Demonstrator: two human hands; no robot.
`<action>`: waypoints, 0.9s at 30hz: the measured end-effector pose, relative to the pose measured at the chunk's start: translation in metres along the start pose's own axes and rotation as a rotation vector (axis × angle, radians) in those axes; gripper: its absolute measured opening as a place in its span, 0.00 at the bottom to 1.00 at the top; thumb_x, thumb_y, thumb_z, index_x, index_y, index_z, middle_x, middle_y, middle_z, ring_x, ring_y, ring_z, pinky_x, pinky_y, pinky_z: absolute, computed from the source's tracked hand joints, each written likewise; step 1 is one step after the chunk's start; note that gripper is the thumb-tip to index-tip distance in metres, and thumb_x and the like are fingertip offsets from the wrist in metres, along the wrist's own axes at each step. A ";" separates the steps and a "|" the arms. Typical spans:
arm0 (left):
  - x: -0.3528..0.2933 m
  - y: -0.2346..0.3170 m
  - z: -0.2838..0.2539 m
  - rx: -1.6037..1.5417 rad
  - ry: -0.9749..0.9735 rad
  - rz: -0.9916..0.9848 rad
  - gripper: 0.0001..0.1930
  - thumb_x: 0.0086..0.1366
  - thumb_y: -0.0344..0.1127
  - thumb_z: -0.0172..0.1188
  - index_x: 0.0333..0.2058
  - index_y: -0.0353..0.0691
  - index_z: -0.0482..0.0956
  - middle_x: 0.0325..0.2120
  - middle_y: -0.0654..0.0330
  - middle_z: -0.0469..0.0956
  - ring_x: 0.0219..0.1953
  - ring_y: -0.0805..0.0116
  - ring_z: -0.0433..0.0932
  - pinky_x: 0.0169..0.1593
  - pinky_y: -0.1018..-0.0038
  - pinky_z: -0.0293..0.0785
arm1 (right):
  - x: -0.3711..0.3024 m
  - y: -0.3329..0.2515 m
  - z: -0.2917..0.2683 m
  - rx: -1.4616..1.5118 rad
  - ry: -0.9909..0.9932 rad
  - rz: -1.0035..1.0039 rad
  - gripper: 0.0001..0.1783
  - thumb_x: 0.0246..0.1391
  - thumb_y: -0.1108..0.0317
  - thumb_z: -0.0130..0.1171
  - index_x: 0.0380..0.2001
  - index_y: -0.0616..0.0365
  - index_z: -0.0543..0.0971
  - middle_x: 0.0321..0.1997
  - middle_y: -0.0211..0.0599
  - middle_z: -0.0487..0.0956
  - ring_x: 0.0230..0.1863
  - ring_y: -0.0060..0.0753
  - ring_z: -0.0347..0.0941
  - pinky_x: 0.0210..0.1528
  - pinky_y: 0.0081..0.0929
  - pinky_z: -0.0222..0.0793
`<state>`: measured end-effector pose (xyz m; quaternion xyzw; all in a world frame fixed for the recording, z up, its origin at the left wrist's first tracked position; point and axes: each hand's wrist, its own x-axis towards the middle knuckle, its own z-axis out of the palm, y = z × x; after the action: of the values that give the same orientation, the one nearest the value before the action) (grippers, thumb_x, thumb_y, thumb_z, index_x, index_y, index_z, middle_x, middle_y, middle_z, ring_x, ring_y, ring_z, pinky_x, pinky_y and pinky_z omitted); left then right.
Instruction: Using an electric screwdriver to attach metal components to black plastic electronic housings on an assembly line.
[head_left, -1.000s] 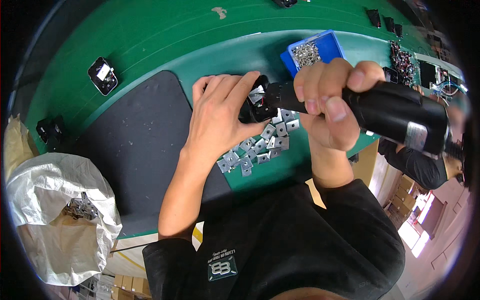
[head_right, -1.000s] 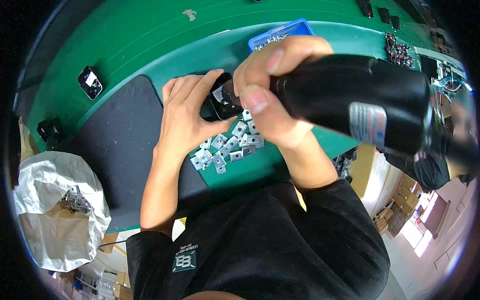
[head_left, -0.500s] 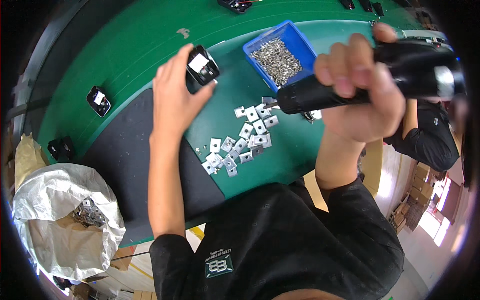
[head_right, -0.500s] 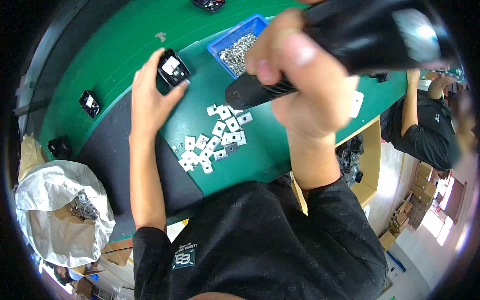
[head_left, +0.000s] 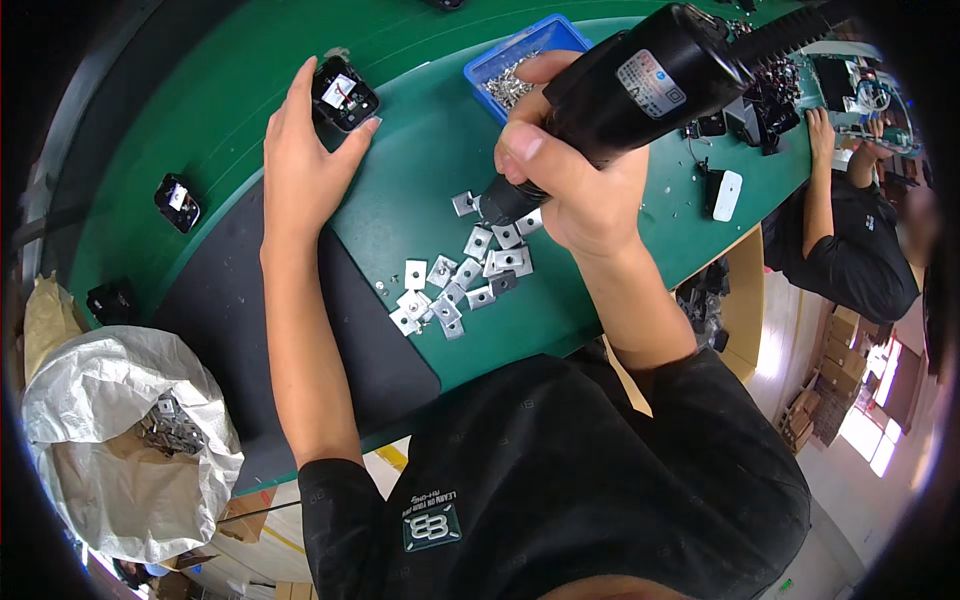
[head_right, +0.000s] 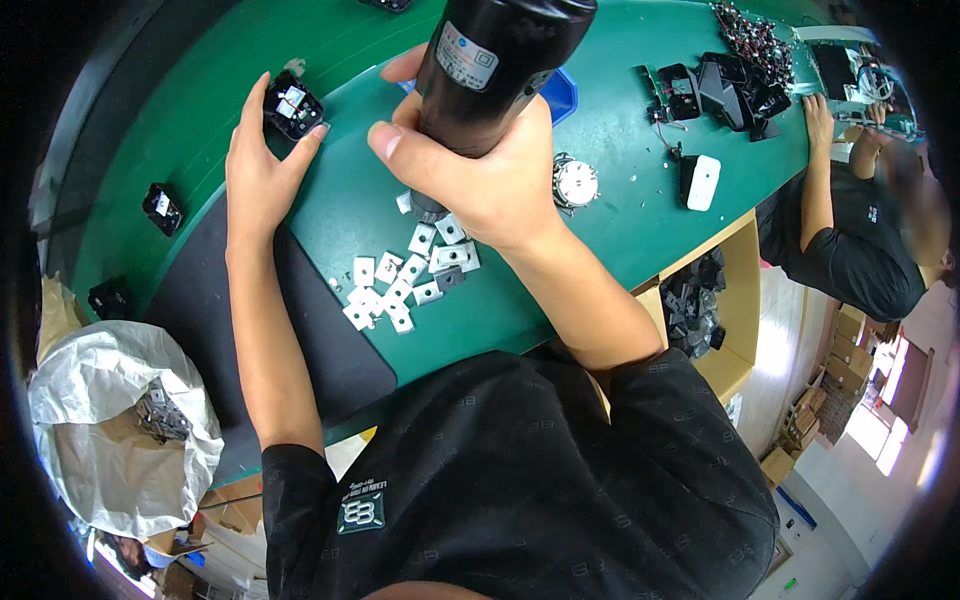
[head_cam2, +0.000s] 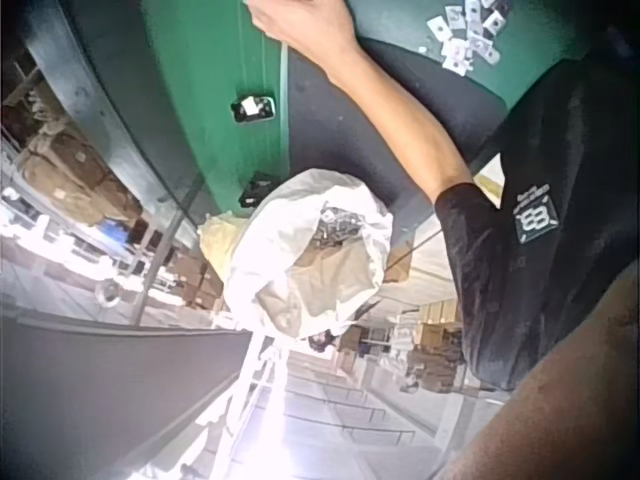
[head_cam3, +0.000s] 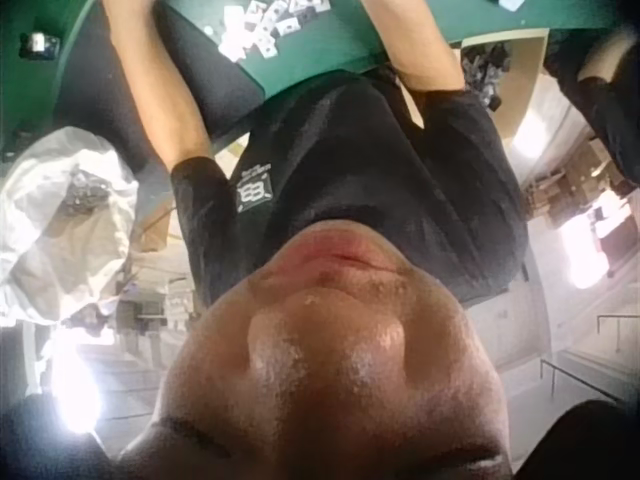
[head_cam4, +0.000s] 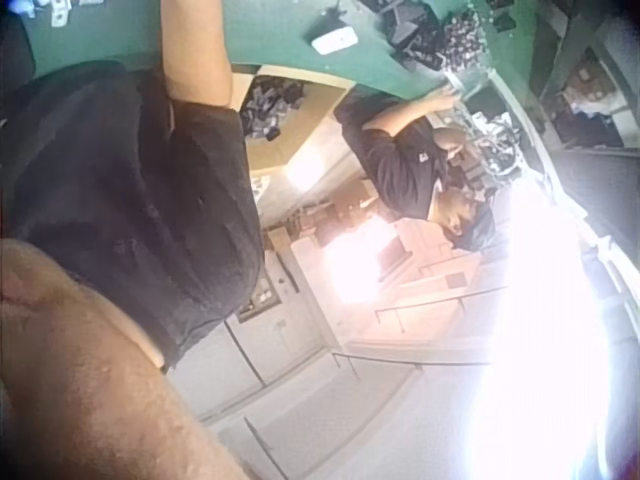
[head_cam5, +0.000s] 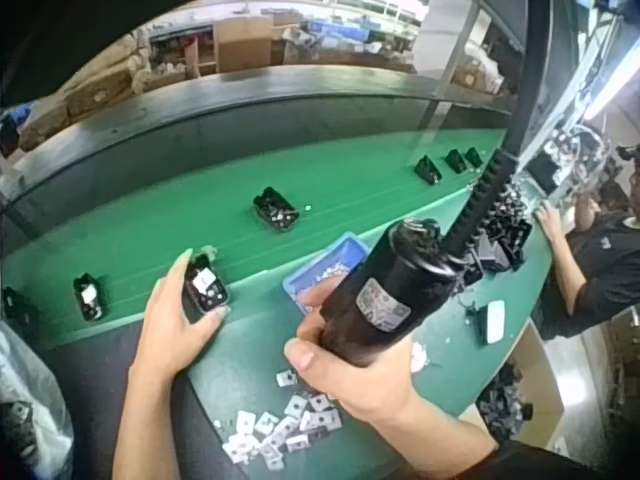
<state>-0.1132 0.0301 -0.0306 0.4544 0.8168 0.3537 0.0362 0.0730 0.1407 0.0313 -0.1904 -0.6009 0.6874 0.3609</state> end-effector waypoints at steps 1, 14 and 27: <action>-0.001 0.001 -0.001 -0.004 0.000 -0.003 0.38 0.49 0.38 0.68 0.58 0.37 0.62 0.46 0.46 0.74 0.48 0.50 0.73 0.52 0.62 0.68 | -0.001 0.000 0.001 0.005 -0.008 -0.004 0.23 0.41 0.77 0.59 0.43 0.70 0.68 0.22 0.39 0.74 0.20 0.27 0.68 0.24 0.24 0.65; -0.005 -0.006 -0.006 -0.775 0.026 -0.173 0.35 0.55 0.23 0.63 0.60 0.33 0.56 0.47 0.52 0.71 0.41 0.70 0.76 0.42 0.76 0.74 | -0.004 -0.020 0.002 0.118 0.011 -0.004 0.24 0.46 0.71 0.54 0.47 0.67 0.64 0.19 0.34 0.66 0.20 0.25 0.64 0.27 0.27 0.65; 0.013 -0.033 -0.027 0.109 0.001 -0.088 0.37 0.48 0.40 0.66 0.57 0.36 0.64 0.47 0.44 0.74 0.52 0.50 0.70 0.56 0.61 0.64 | -0.001 -0.017 -0.015 0.226 0.007 -0.106 0.26 0.48 0.69 0.53 0.51 0.64 0.64 0.23 0.33 0.66 0.22 0.24 0.63 0.30 0.28 0.64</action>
<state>-0.1547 0.0137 -0.0272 0.4190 0.8540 0.3071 0.0267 0.0883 0.1504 0.0440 -0.1187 -0.5275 0.7301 0.4179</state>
